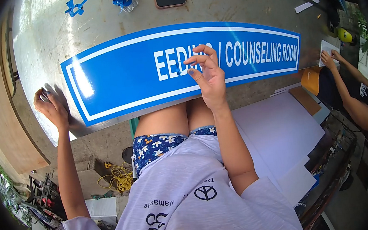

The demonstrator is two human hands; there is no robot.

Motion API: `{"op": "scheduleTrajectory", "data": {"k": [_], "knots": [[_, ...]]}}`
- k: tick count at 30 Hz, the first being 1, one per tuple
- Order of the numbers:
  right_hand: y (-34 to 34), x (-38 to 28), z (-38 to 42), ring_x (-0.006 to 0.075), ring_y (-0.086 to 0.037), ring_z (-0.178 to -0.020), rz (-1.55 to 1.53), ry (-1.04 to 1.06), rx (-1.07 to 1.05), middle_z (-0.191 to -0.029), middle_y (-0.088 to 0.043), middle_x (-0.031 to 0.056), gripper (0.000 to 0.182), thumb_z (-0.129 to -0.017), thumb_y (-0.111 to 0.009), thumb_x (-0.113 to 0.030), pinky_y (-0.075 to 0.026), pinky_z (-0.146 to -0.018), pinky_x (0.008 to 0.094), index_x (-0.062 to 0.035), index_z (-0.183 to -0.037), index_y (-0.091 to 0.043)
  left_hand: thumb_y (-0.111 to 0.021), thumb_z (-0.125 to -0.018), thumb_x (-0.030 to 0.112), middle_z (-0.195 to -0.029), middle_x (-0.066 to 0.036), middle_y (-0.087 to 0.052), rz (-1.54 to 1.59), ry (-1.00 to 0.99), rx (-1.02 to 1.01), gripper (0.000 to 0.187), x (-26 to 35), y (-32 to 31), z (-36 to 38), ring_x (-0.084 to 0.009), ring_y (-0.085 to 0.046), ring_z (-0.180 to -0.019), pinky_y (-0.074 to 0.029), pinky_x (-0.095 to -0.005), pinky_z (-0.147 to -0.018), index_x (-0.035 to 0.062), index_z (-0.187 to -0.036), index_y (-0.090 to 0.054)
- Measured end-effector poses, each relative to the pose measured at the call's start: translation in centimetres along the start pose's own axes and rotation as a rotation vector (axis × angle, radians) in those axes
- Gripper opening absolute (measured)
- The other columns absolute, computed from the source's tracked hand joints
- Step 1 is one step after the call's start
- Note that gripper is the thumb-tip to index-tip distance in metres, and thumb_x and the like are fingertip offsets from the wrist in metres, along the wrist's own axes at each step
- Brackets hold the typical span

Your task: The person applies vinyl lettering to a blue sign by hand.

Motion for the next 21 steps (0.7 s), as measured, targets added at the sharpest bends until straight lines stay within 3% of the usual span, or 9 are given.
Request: {"op": "scheduleTrajectory", "data": {"k": [6,8,11,15,21], "knots": [[-4.3,-4.3,-7.2,0.0210,-0.048,-0.114,0.304,0.215,-0.029,-0.114,-0.053,0.0077,0.013,-0.082,-0.071,-0.008,-0.038,-0.098,0.0338,-0.0075,-0.095,-0.071,-0.046,-0.096,0.027,-0.120,-0.021,-0.046,-0.037,-0.011,-0.005,0.042,0.9,0.1,0.0,-0.0343,-0.041,-0.117,-0.032,-0.0447,-0.101,-0.0031,-0.125,-0.042],[-6.6,-5.9,-9.6,0.0241,-0.050,-0.114,0.474,0.412,-0.060,-0.114,-0.054,0.0079,0.016,-0.080,-0.073,-0.010,-0.039,-0.099,0.0343,-0.0106,-0.096,-0.072,-0.045,-0.096,0.027,-0.120,-0.020,-0.046,-0.045,-0.030,-0.003,0.041,0.9,0.2,-0.1,-0.0349,-0.041,-0.116,-0.033,-0.0446,-0.100,-0.0032,-0.124,-0.043],[-9.2,-6.3,-12.8,0.0180,-0.052,-0.110,0.470,0.412,-0.023,-0.114,-0.055,0.0043,0.018,-0.079,-0.075,-0.011,-0.044,-0.095,0.0316,-0.0096,-0.096,-0.073,-0.045,-0.096,0.025,-0.119,-0.021,-0.047,-0.020,-0.014,0.013,0.039,1.2,0.4,-0.1,-0.0351,-0.042,-0.115,-0.031,-0.0446,-0.101,-0.0039,-0.122,-0.044],[-12.0,-6.8,-15.3,0.0193,-0.054,-0.106,0.717,0.650,-0.016,-0.111,-0.056,0.0047,0.024,-0.074,-0.079,-0.013,-0.046,-0.090,0.0297,-0.0104,-0.097,-0.072,-0.047,-0.096,0.025,-0.122,-0.020,-0.046,-0.058,0.023,-0.013,0.039,0.8,0.3,-0.1,-0.0356,-0.042,-0.117,-0.035,-0.0449,-0.100,-0.0037,-0.122,-0.044],[-13.2,-4.9,-17.5,0.0186,-0.054,-0.106,0.646,0.617,-0.083,-0.112,-0.055,0.0042,0.029,-0.074,-0.079,-0.012,-0.045,-0.092,0.0291,-0.0114,-0.102,-0.072,-0.049,-0.095,0.022,-0.124,-0.020,-0.045,-0.044,0.023,-0.018,0.036,1.3,0.5,-0.2,-0.0360,-0.041,-0.118,-0.035,-0.0454,-0.100,-0.0031,-0.120,-0.047]]}}
Point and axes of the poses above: each hand's wrist, its own z-axis away from the middle knuckle, its own y-axis out of the back of the hand, x = y × z, the point moved 8 cm from there along -z, towards the middle knuckle
